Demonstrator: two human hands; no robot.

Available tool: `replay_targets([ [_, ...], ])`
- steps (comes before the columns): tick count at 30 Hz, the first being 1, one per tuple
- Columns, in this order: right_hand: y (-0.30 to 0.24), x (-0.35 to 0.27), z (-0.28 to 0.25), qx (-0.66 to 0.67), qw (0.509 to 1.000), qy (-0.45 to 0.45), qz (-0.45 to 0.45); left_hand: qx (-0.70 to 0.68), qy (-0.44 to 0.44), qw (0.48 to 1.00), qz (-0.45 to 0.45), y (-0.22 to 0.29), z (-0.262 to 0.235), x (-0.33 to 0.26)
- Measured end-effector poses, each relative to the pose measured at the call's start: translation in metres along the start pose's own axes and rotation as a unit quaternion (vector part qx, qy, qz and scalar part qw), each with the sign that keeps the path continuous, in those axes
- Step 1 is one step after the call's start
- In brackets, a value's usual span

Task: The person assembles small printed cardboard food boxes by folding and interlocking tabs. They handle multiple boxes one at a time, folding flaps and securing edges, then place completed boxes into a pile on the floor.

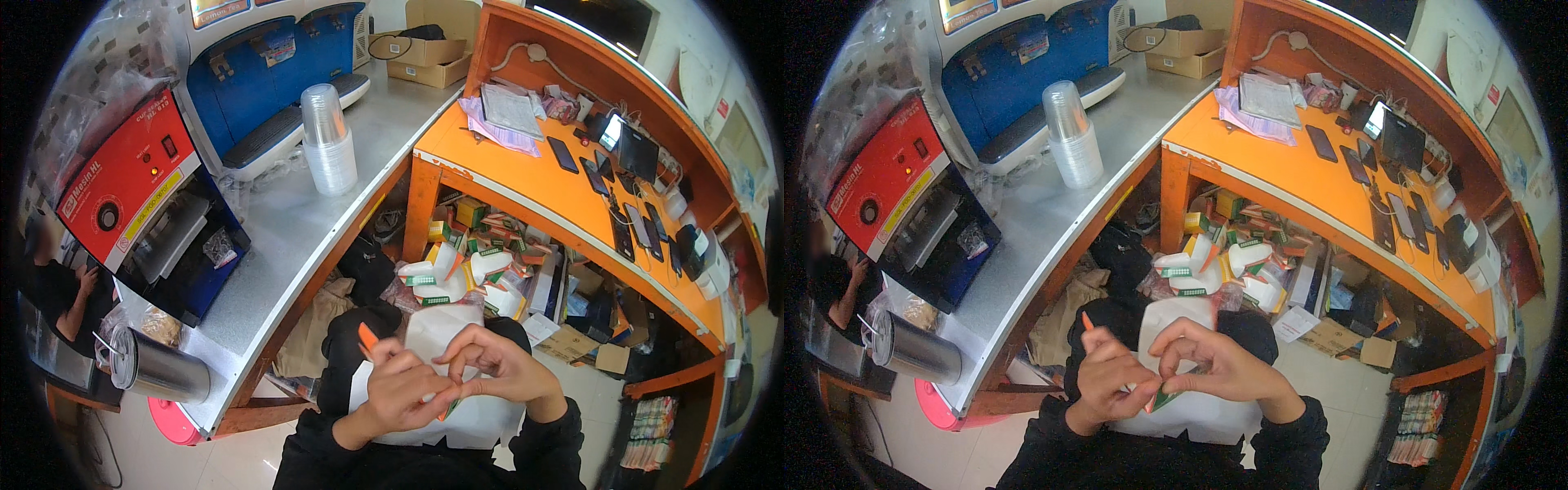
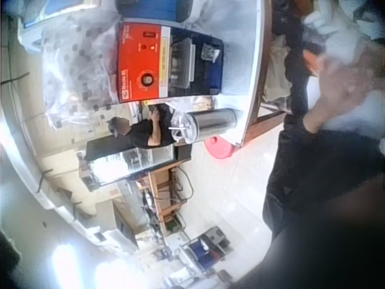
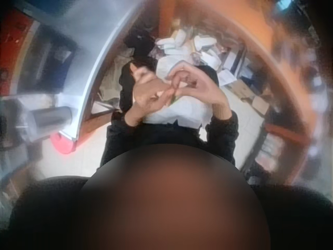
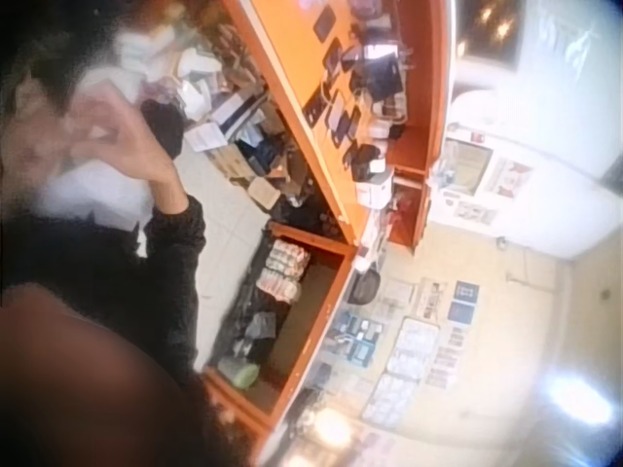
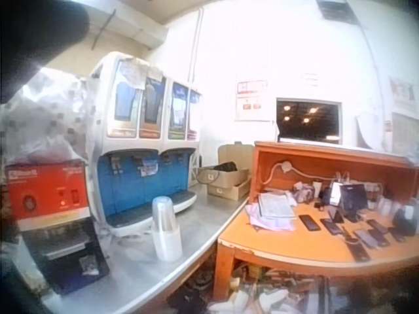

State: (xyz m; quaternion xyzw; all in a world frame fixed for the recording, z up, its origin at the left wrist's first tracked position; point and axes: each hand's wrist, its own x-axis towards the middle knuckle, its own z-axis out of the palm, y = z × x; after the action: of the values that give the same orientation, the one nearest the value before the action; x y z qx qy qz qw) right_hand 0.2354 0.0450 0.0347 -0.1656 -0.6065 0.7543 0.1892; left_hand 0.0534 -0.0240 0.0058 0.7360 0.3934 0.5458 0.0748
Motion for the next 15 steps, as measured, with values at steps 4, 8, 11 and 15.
replay_targets([
  [4,0.037,0.020,0.024,-0.019,0.978,0.130,-0.160,0.142,0.153,0.977,0.049,-0.016,0.008,-0.012],
  [8,0.065,0.027,0.054,-0.413,0.809,0.274,-0.316,0.155,0.226,0.958,0.087,-0.032,0.005,-0.015],
  [11,0.072,0.028,0.058,-0.430,0.795,0.277,-0.325,0.140,0.237,0.957,0.095,-0.032,0.002,-0.008],
  [15,0.061,0.022,0.022,-0.433,0.747,0.365,-0.347,0.124,0.173,0.977,-0.001,-0.035,0.002,0.013],
])
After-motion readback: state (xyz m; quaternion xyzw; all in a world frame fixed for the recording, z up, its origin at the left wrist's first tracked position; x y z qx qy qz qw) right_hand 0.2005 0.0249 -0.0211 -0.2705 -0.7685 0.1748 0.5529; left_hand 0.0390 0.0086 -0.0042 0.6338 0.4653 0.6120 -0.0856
